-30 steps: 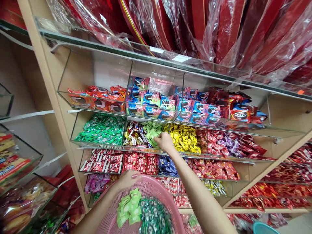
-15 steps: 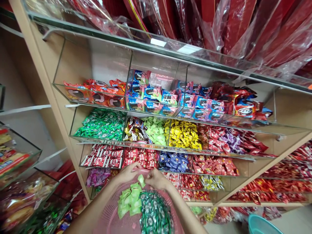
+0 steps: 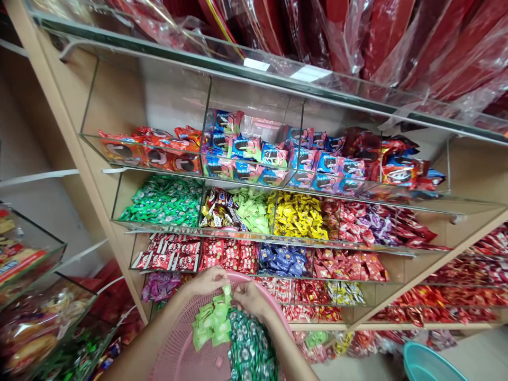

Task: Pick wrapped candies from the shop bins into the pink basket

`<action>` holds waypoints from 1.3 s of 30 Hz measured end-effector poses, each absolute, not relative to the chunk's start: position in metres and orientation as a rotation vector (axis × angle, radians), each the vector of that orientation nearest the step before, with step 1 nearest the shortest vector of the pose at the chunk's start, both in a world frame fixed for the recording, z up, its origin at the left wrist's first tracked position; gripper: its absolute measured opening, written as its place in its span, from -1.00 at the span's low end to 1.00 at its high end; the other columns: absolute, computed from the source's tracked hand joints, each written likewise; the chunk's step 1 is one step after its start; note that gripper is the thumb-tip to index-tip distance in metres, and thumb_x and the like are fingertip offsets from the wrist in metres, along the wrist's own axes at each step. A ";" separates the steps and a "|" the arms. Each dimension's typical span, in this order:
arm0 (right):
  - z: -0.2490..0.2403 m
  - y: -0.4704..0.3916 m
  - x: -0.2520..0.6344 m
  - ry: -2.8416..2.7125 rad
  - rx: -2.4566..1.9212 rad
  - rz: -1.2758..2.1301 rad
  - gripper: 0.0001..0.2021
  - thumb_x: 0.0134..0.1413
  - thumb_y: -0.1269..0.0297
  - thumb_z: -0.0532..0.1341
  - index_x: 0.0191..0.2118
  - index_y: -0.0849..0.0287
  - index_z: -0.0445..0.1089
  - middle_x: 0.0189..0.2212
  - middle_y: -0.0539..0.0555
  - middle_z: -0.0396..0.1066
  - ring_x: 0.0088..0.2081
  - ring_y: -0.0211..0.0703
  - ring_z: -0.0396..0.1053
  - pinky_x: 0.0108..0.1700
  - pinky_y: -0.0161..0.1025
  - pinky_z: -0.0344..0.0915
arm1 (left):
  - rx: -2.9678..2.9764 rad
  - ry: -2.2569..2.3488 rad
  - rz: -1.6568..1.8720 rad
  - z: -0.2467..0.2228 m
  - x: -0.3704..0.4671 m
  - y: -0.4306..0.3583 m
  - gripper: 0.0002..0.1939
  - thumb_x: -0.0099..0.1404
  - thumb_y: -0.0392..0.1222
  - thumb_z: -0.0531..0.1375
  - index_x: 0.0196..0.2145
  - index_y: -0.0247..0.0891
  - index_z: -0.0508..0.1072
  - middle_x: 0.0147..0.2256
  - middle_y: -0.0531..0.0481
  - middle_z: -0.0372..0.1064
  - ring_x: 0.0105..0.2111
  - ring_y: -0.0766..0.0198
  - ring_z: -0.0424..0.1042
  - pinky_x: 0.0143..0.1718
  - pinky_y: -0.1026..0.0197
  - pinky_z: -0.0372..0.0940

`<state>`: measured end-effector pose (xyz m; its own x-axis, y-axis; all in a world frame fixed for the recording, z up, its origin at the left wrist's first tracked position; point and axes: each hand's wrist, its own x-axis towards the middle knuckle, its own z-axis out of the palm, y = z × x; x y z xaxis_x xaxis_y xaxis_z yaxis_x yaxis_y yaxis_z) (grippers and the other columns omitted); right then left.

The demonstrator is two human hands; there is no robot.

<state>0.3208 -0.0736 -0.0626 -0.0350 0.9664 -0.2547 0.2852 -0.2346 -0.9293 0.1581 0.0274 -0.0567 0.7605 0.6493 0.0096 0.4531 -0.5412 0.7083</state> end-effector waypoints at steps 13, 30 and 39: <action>-0.068 -0.088 0.322 -1.029 -1.365 1.443 -0.56 -0.18 -0.12 0.29 -0.45 0.18 0.22 -0.73 -0.19 0.18 -0.75 -0.48 -0.08 -0.70 -0.41 -0.21 | 2.290 0.872 0.379 -0.056 0.160 0.025 -0.75 0.27 -0.12 -0.02 -0.46 -0.25 0.35 -0.43 0.08 0.29 -0.41 0.34 0.24 -0.38 0.34 0.10; -0.084 -0.087 0.318 -1.105 -1.485 1.356 -0.68 -0.05 0.00 0.20 -0.49 0.16 0.20 -0.73 -0.16 0.17 -0.75 -0.45 -0.07 -0.70 -0.41 -0.21 | 2.218 0.986 0.360 -0.038 0.163 0.016 -0.60 0.29 0.14 -0.08 -0.39 -0.20 0.35 -0.46 0.12 0.31 -0.44 0.34 0.27 -0.47 0.34 0.03; -0.067 -0.057 0.294 -1.629 -1.643 1.325 -0.75 -0.05 0.42 0.12 -0.68 0.18 0.17 -0.78 -0.13 0.15 -0.74 -0.42 0.03 -0.66 -0.41 -0.04 | 2.183 1.021 0.364 -0.033 0.164 0.012 -0.51 0.27 0.25 -0.10 -0.43 -0.20 0.35 -0.45 0.12 0.34 -0.42 0.32 0.29 -0.45 0.32 0.05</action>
